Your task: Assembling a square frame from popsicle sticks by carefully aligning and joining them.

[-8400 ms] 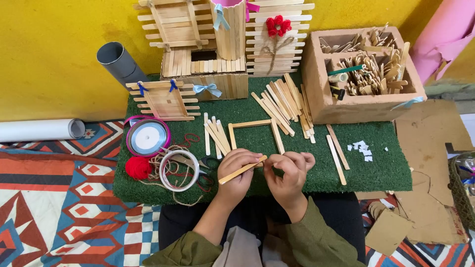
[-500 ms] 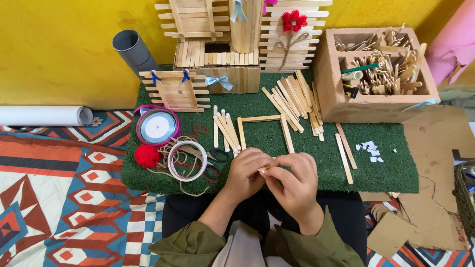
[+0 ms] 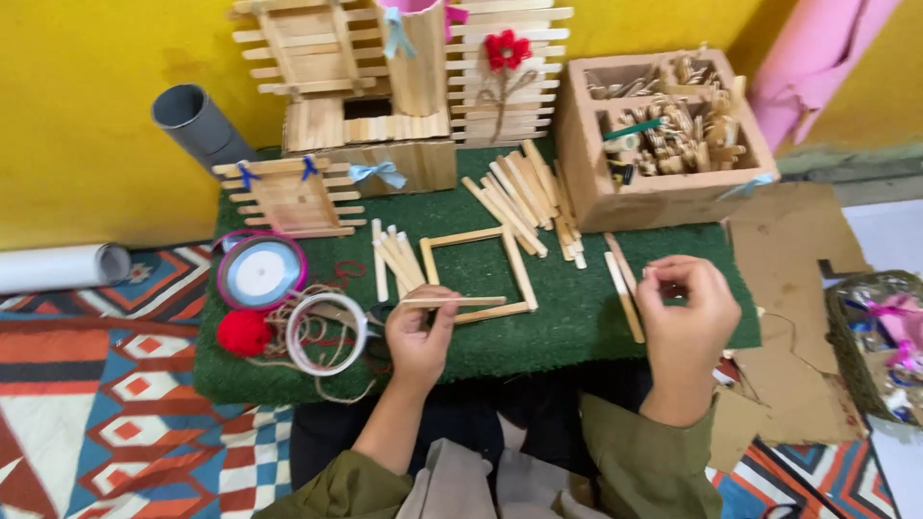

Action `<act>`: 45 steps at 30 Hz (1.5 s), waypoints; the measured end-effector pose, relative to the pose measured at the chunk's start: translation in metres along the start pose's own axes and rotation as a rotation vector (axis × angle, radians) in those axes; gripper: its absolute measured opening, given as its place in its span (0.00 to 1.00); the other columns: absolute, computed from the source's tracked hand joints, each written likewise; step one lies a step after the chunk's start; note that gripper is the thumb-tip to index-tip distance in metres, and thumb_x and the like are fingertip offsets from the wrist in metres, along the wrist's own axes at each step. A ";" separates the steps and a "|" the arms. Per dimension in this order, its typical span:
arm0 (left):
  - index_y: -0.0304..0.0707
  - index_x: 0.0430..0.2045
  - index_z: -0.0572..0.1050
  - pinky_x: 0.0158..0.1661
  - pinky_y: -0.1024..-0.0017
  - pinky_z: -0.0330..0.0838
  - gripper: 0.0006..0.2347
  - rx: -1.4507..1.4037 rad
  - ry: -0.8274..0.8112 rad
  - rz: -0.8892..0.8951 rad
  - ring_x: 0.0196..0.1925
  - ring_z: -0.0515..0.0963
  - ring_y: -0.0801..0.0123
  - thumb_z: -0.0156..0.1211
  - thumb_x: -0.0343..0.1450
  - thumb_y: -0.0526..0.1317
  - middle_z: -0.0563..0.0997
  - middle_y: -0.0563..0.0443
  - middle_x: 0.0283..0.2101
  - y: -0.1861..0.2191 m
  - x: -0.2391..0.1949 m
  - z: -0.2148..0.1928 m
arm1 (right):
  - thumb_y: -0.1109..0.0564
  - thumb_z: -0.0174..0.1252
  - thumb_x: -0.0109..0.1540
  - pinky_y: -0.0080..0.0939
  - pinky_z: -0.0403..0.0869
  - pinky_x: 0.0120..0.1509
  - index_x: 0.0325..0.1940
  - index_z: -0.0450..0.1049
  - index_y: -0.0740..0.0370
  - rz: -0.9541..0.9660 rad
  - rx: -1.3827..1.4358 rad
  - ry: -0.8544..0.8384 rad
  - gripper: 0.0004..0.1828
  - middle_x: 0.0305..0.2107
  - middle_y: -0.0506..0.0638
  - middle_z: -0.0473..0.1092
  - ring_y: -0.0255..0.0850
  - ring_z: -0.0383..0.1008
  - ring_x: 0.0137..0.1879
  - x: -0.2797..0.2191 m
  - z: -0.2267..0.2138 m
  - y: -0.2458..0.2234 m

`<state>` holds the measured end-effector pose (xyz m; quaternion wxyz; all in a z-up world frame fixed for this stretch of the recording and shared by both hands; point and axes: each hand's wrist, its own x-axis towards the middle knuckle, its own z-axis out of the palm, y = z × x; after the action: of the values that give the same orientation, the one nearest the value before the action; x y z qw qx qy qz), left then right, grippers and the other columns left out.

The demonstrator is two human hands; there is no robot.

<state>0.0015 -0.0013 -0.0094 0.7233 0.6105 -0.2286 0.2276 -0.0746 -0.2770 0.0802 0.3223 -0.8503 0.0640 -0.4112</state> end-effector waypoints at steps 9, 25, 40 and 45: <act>0.24 0.28 0.76 0.36 0.67 0.75 0.04 -0.043 -0.016 -0.060 0.30 0.81 0.59 0.60 0.73 0.28 0.80 0.37 0.30 0.002 0.004 -0.002 | 0.72 0.69 0.57 0.50 0.79 0.44 0.43 0.81 0.70 0.233 -0.201 -0.161 0.11 0.36 0.61 0.77 0.59 0.80 0.43 0.009 -0.024 0.012; 0.28 0.25 0.83 0.29 0.70 0.68 0.05 -0.046 -0.052 -0.020 0.23 0.71 0.65 0.69 0.70 0.33 0.79 0.44 0.23 0.001 0.004 0.001 | 0.58 0.61 0.65 0.50 0.76 0.57 0.44 0.82 0.60 0.015 0.532 -0.539 0.07 0.38 0.51 0.81 0.51 0.82 0.50 -0.019 0.058 -0.072; 0.29 0.64 0.64 0.61 0.47 0.61 0.34 0.373 -0.347 -0.077 0.58 0.70 0.44 0.74 0.65 0.43 0.74 0.36 0.52 0.082 0.032 -0.018 | 0.56 0.66 0.64 0.46 0.63 0.67 0.44 0.83 0.43 -0.181 -0.027 -0.423 0.07 0.35 0.33 0.78 0.39 0.78 0.49 -0.017 0.058 -0.043; 0.39 0.62 0.70 0.47 0.61 0.55 0.28 0.888 -0.491 0.024 0.50 0.66 0.55 0.71 0.66 0.42 0.70 0.49 0.46 0.088 0.026 -0.023 | 0.57 0.65 0.65 0.61 0.57 0.69 0.41 0.83 0.48 -0.388 -0.128 -0.430 0.04 0.31 0.38 0.78 0.40 0.77 0.45 -0.022 0.062 -0.072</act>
<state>-0.0304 0.0356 0.0712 0.3161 0.8921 -0.2800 0.1610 -0.0541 -0.1819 0.0808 0.1894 -0.9328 -0.1436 -0.2708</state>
